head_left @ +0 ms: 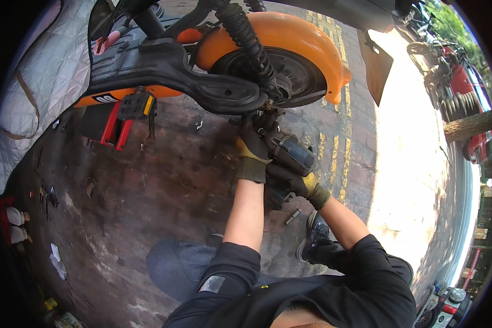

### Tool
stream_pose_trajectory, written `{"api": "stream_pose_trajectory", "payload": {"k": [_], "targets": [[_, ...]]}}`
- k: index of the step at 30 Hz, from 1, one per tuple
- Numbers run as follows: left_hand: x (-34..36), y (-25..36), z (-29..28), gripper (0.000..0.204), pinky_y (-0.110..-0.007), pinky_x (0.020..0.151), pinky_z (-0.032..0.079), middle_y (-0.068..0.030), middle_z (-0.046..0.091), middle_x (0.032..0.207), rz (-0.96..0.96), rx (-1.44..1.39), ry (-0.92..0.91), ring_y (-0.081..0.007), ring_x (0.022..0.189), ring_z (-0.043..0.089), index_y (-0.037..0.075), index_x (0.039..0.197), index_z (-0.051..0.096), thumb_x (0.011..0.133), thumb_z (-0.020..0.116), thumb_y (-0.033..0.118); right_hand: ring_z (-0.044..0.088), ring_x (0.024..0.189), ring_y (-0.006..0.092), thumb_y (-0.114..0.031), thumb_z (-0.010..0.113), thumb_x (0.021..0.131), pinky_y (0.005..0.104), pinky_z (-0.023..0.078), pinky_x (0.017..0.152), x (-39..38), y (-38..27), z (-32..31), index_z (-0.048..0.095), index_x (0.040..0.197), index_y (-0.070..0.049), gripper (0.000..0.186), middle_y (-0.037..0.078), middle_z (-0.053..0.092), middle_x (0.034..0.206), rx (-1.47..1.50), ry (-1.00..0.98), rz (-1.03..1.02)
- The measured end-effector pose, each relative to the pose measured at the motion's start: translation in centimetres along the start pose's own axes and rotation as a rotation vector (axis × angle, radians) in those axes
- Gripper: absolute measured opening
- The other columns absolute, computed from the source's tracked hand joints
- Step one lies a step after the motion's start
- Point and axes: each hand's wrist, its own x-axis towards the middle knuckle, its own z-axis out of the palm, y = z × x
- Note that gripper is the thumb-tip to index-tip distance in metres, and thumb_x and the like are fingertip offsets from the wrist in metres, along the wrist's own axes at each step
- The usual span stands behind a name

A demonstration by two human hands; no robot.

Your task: The person works on the rear of an orange scooter, using a cordless impact wrench and a screwdriver to remove and reattach bolts near the rear wheel and fender. They then stand and organize tools on the floor, placing a hammer, pliers, and a screwdriver into a red toolbox, and put a small white box into a cardboard box.

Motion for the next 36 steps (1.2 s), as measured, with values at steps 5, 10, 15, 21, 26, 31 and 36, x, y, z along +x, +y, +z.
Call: {"api": "stream_pose_trajectory", "payload": {"k": [5,10,15,21,26,31,36], "targets": [[-2.4,0.9,0.9,0.033,-0.035,0.08,0.058,-0.0074,0.07,0.09,-0.04,0.46,0.217,-0.0191,0.088,0.068,0.006,0.107,0.072,0.106,0.061,0.037,0.057,0.137,0.0374,-0.027,0.072,0.1,0.0463,0.045,0.117,1.1,3.8,3.2,0.064,0.144,-0.007,0.049,0.02,0.06,0.148,-0.86,0.317,-0.675],[-4.2,0.4,1.5,0.035,-0.033,0.072,0.057,-0.0086,0.075,0.089,0.197,1.326,-0.018,-0.0154,0.076,0.069,0.005,0.103,0.073,0.104,0.067,0.039,0.044,0.148,0.0446,-0.028,0.061,0.104,0.0511,0.035,0.124,2.2,10.5,7.9,0.05,0.156,-0.004,0.058,0.025,0.051,0.156,-0.801,0.698,-0.673],[-6.3,-1.0,3.8,0.037,-0.037,0.064,0.06,-0.0104,0.074,0.075,-0.433,0.972,0.014,-0.0206,0.067,0.072,0.004,0.101,0.069,0.102,0.071,0.041,0.04,0.149,0.0451,-0.022,0.052,0.107,0.0515,0.03,0.127,2.8,16.4,12.5,0.041,0.162,-0.002,0.059,0.025,0.044,0.161,-0.758,0.879,-0.658],[-6.7,-0.1,6.7,0.038,-0.038,0.063,0.061,-0.0123,0.074,0.075,-0.352,1.024,0.004,-0.0226,0.066,0.074,0.002,0.106,0.067,0.103,0.07,0.04,0.041,0.15,0.0431,-0.016,0.051,0.106,0.0495,0.028,0.129,4.9,15.0,12.3,0.039,0.161,0.002,0.059,0.026,0.044,0.161,-0.727,0.897,-0.637],[-5.5,0.8,8.1,0.04,-0.037,0.063,0.059,-0.0128,0.073,0.077,-0.276,1.148,-0.027,-0.0229,0.066,0.072,0.001,0.108,0.069,0.101,0.07,0.041,0.037,0.154,0.0437,-0.014,0.05,0.104,0.0497,0.027,0.131,3.9,8.1,10.2,0.04,0.159,0.006,0.059,0.028,0.042,0.162,-0.77,0.938,-0.697],[-5.5,1.1,9.1,0.037,-0.036,0.062,0.06,-0.0123,0.072,0.079,-0.36,0.988,0.017,-0.0221,0.066,0.072,0.002,0.111,0.07,0.101,0.07,0.038,0.039,0.153,0.0421,-0.015,0.05,0.105,0.0501,0.028,0.13,3.8,6.9,10.8,0.041,0.159,0.004,0.057,0.026,0.044,0.161,-0.757,0.972,-0.695],[-6.1,2.2,10.1,0.037,-0.035,0.061,0.06,-0.013,0.072,0.085,-0.357,0.959,0.017,-0.0213,0.069,0.072,0.002,0.114,0.07,0.102,0.069,0.037,0.041,0.152,0.0399,-0.019,0.05,0.107,0.0492,0.032,0.129,4.9,10.7,12.7,0.044,0.16,-0.002,0.055,0.022,0.047,0.161,-0.809,0.792,-0.342]]}}
